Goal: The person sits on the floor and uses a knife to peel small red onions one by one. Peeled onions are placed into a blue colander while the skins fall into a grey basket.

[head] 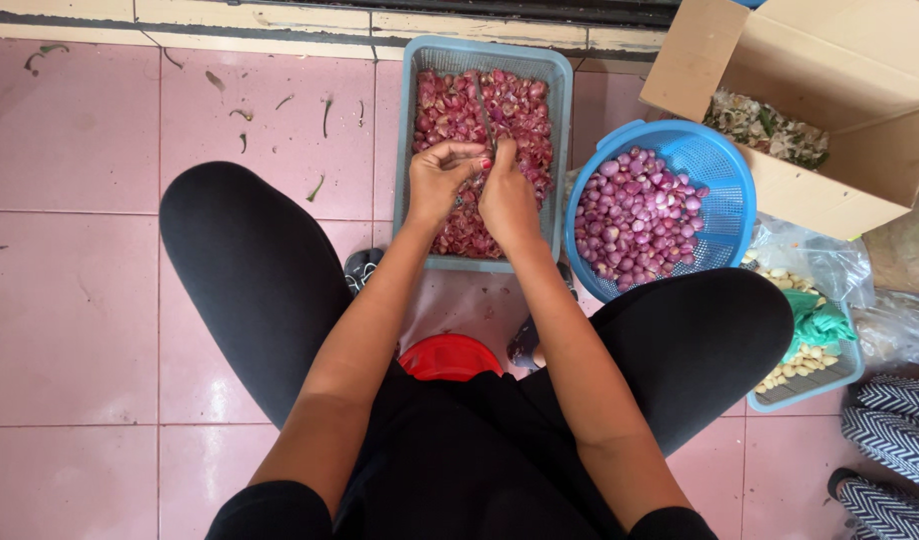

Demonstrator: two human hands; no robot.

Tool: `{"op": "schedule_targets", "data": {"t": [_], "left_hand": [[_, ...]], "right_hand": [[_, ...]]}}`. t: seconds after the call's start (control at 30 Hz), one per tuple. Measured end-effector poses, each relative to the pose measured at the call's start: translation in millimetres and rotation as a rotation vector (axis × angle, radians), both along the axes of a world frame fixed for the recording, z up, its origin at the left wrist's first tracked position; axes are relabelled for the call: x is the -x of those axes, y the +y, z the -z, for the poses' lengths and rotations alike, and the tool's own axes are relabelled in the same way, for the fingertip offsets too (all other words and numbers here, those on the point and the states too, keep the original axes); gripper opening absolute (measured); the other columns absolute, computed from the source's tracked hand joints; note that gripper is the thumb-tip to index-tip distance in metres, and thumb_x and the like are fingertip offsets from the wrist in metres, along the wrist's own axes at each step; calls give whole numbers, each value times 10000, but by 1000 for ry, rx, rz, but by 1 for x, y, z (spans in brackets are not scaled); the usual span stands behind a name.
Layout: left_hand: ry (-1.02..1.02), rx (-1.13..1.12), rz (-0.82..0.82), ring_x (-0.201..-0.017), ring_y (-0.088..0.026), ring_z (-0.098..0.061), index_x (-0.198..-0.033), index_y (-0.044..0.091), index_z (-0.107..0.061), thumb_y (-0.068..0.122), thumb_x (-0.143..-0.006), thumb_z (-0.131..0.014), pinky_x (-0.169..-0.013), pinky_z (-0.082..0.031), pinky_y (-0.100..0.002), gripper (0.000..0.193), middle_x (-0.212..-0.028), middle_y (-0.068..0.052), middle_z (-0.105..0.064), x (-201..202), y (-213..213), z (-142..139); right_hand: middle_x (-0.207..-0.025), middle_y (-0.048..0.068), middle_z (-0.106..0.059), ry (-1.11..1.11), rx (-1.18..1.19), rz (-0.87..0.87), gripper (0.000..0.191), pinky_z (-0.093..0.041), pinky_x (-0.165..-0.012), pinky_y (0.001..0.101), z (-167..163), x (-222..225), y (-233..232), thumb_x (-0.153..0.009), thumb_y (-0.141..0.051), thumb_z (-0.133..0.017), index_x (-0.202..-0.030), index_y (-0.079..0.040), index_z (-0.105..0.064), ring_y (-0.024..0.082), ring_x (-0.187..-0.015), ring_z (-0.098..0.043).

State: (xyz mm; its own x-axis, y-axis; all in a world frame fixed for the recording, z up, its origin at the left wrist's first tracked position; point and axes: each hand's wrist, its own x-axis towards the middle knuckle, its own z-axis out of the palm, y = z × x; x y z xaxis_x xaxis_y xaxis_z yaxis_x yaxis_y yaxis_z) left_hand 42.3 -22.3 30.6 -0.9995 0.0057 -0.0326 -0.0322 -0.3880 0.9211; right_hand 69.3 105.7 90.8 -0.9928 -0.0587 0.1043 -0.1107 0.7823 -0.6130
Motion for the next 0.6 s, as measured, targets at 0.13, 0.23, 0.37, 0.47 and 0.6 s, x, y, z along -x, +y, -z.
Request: {"op": "schedule_targets", "data": {"t": [0.13, 0.23, 0.37, 0.47, 0.6], "left_hand": [[-35, -35, 30, -880, -133, -741, -1109, -33, -739, -36, -922, -725, -784, -611, -251, 188, -1004, -111, -785, 1, -1, -4], [-69, -97, 94, -897, -126, -741, -1158, -17, -738, -4, -959, -695, -788, -605, -241, 203, -1022, -108, -783, 4, -3, -7], [-81, -50, 141, -924, -112, -730, -1183, -14, -735, -20, -928, -735, -840, -619, -244, 255, -1075, -110, -778, 5, -8, -11], [26, 35, 126, -938, -118, -737, -1165, -25, -738, -27, -909, -749, -848, -621, -251, 257, -1090, -116, -777, 6, -9, -13], [3, -5, 81, -934, -124, -734, -1182, -33, -734, -31, -921, -728, -860, -620, -253, 261, -1063, -104, -773, 6, -7, -11]], "right_hand": [[-915, 323, -672, -17, 100, -28, 327, -492, -672, 604, 3, 4, 6, -947, 30, -505, -1224, -26, -341, 522, -839, -674], [-874, 311, -664, 28, 166, -63, 350, -494, -667, 587, 2, 5, 10, -925, 61, -504, -1219, -24, -334, 515, -828, -675], [-819, 303, -655, -35, 133, -62, 354, -489, -658, 581, -2, 4, 12, -936, 61, -501, -1230, -17, -320, 500, -792, -678], [-782, 295, -649, -72, 104, -66, 366, -489, -644, 579, -4, 5, 12, -939, 54, -510, -1240, -8, -309, 493, -762, -676], [-778, 294, -648, -84, 88, -42, 378, -490, -639, 579, 2, 7, 12, -952, 49, -520, -1251, -9, -297, 492, -762, -678]]}}
